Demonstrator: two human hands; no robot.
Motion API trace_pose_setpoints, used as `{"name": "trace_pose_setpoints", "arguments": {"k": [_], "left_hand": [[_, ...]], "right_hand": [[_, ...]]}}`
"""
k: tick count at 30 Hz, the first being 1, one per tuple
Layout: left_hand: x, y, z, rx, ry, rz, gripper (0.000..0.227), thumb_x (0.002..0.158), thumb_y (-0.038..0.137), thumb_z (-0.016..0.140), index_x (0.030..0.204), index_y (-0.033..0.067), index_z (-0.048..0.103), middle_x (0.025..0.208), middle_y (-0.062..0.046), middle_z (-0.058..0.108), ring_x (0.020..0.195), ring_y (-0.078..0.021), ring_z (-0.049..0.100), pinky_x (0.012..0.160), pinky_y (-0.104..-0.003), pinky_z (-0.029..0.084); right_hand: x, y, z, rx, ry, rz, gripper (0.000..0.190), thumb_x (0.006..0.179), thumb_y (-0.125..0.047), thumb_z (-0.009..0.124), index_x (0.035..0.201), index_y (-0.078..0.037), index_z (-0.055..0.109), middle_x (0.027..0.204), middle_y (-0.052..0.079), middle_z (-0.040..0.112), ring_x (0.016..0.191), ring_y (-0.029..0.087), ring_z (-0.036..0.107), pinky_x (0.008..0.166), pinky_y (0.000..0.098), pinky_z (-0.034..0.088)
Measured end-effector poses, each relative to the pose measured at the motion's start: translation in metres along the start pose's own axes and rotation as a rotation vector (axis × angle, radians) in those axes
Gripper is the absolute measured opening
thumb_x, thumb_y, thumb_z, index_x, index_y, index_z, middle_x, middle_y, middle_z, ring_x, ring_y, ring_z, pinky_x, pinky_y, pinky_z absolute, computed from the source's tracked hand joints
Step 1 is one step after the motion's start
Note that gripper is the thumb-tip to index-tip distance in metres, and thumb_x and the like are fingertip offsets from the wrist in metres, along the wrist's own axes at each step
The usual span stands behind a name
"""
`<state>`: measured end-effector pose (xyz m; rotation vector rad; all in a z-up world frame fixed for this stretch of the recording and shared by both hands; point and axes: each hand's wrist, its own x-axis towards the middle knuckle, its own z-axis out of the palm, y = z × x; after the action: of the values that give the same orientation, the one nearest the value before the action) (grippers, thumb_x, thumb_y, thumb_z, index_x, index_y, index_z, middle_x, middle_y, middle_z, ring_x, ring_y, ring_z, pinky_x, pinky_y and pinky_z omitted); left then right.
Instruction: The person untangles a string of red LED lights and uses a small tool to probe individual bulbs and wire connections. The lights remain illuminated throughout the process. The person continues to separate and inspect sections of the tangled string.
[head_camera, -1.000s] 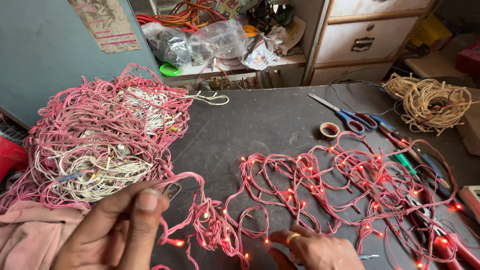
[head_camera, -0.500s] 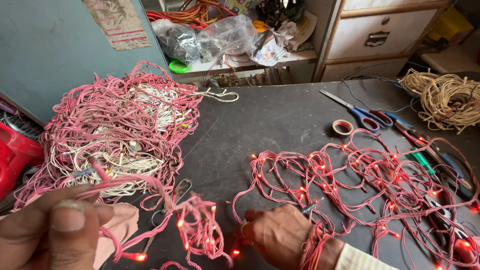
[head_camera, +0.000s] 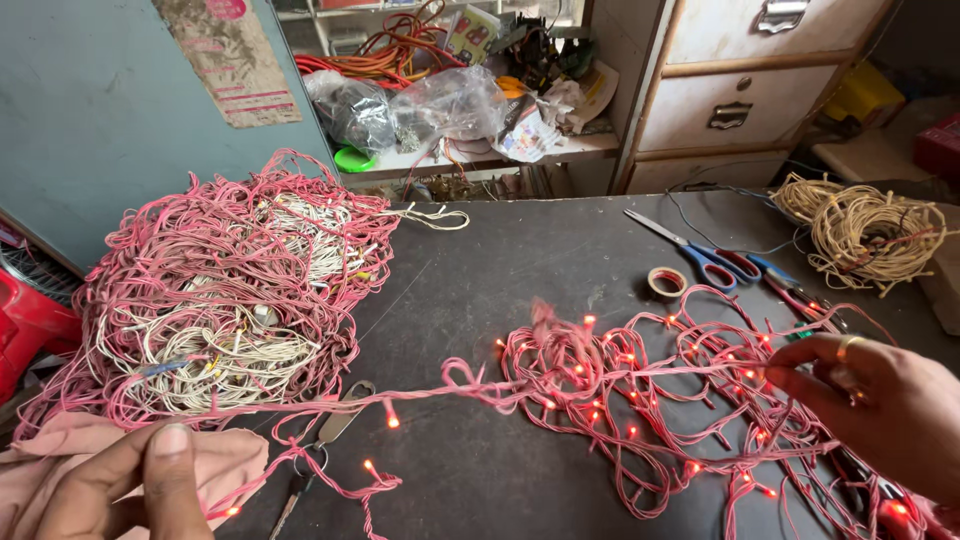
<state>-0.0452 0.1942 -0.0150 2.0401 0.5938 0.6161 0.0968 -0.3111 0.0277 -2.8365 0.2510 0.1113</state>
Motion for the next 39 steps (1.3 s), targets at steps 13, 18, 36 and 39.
{"name": "trace_pose_setpoints", "arguments": {"k": [13, 18, 36, 39], "left_hand": [[0.009, 0.015, -0.011, 0.078, 0.034, -0.023, 0.020, 0.094, 0.022, 0.072, 0.106, 0.0078, 0.078, 0.088, -0.008, 0.080, 0.076, -0.0129, 0.073, 0.068, -0.029, 0.054], [-0.003, 0.028, -0.004, 0.075, 0.081, -0.012, 0.020, 0.092, 0.022, 0.073, 0.106, 0.0089, 0.078, 0.088, -0.007, 0.080, 0.075, -0.0130, 0.074, 0.066, -0.029, 0.054], [-0.003, -0.005, -0.006, 0.065, 0.024, 0.026, 0.022, 0.088, 0.028, 0.076, 0.104, 0.0138, 0.081, 0.089, -0.004, 0.079, 0.072, -0.0123, 0.073, 0.062, -0.028, 0.056], [-0.009, 0.009, 0.000, 0.121, 0.073, 0.001, 0.022, 0.083, 0.029, 0.079, 0.098, 0.0144, 0.083, 0.080, -0.002, 0.078, 0.064, -0.0122, 0.067, 0.061, -0.028, 0.054]], "right_hand": [[0.028, 0.048, 0.026, 0.241, -0.002, -0.067, 0.027, 0.092, -0.033, 0.078, 0.108, -0.011, 0.082, 0.095, 0.005, 0.078, 0.086, 0.016, 0.077, 0.080, 0.0328, 0.064], [0.034, 0.059, 0.037, 0.225, -0.011, -0.070, 0.028, 0.090, -0.030, 0.081, 0.109, -0.009, 0.082, 0.094, 0.004, 0.079, 0.086, 0.014, 0.076, 0.083, 0.0320, 0.063], [-0.058, -0.079, 0.023, -0.057, -0.027, -0.606, 0.025, 0.087, -0.049, 0.074, 0.109, -0.038, 0.081, 0.110, -0.016, 0.075, 0.112, 0.018, 0.074, 0.085, 0.0322, 0.061], [-0.080, -0.111, 0.057, -0.098, -0.266, -0.454, 0.026, 0.088, -0.048, 0.071, 0.111, -0.040, 0.079, 0.128, -0.021, 0.069, 0.090, 0.013, 0.079, 0.081, 0.0307, 0.063]]}}
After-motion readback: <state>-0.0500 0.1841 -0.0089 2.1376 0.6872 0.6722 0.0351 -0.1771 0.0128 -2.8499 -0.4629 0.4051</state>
